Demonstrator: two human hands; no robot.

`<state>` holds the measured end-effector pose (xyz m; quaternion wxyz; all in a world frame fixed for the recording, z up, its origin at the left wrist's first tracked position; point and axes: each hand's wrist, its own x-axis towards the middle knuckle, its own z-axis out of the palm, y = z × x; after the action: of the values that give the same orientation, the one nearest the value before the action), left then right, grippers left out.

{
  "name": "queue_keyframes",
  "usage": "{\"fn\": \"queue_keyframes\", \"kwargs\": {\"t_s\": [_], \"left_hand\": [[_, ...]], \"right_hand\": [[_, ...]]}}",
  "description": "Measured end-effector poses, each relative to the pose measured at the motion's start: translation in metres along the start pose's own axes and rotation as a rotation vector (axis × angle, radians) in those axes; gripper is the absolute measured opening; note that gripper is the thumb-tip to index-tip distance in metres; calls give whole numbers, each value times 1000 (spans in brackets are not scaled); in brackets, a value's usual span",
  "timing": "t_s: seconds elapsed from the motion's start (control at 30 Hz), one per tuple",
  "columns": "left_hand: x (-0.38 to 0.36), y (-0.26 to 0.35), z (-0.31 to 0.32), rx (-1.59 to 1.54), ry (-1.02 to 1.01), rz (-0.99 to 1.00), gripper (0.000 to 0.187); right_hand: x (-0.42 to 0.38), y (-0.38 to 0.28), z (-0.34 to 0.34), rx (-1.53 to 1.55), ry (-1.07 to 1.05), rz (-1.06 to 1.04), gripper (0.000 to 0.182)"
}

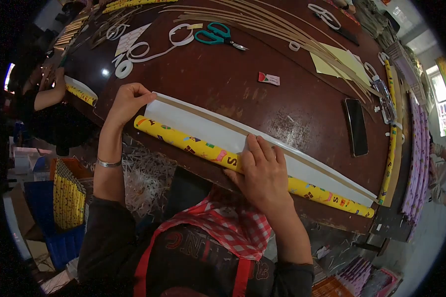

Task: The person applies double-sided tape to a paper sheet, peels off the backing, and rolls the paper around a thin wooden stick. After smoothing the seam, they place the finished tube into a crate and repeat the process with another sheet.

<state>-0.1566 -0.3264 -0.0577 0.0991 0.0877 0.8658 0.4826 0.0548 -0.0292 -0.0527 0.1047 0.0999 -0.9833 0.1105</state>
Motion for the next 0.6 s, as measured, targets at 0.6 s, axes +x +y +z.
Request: {"fn": "queue_keyframes", "kwargs": {"t_s": [0.6], "left_hand": [[-2, 1, 3, 77, 34, 19, 20]], "right_hand": [[1, -1, -2, -18, 16, -15, 45]]}}
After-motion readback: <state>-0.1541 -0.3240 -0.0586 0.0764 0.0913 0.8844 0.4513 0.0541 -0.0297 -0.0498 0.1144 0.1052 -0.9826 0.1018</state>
